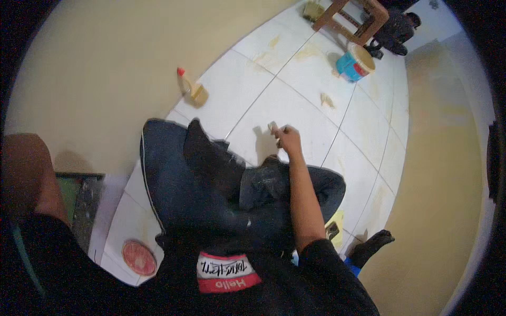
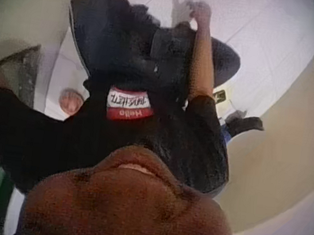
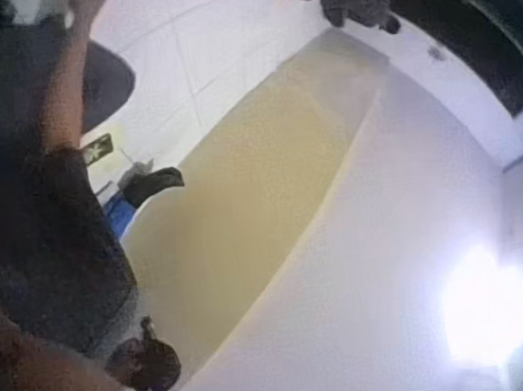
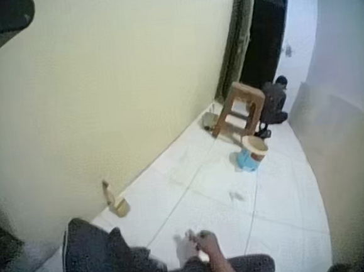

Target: The person applies a substance to a wall and floor surface by hand and using a brush, alternating between handling a small piece of material and spreading it.

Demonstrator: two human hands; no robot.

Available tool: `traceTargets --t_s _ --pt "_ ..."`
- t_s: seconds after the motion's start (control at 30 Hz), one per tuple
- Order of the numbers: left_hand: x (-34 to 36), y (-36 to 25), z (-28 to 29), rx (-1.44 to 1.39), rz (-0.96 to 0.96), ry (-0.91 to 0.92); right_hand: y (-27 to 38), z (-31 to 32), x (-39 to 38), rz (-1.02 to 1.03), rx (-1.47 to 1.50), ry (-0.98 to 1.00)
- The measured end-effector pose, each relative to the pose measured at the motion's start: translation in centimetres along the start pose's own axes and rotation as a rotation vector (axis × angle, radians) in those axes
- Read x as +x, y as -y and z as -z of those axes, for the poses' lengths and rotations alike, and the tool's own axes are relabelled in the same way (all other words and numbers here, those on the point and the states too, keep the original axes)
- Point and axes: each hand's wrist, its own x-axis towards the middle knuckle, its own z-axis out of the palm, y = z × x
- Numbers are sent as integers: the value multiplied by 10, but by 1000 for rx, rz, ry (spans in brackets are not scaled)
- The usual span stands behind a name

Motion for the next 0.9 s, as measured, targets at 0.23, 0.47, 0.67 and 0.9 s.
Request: traceTargets --t_s 0.23,0.47,0.67,0.9 --pt "-7 -13 21 -263 97 -271 33 -31 -13 23 117 61" --pt "-142 96 -304 -341 998 70 38 -23 -37 86 120 -81" --pt "-215 38 -378 -707 1026 247 62 -36 -68 388 -186 -292" --pt "-235 68 -385 -697 1188 213 97 -56 -67 471 -215 -105"
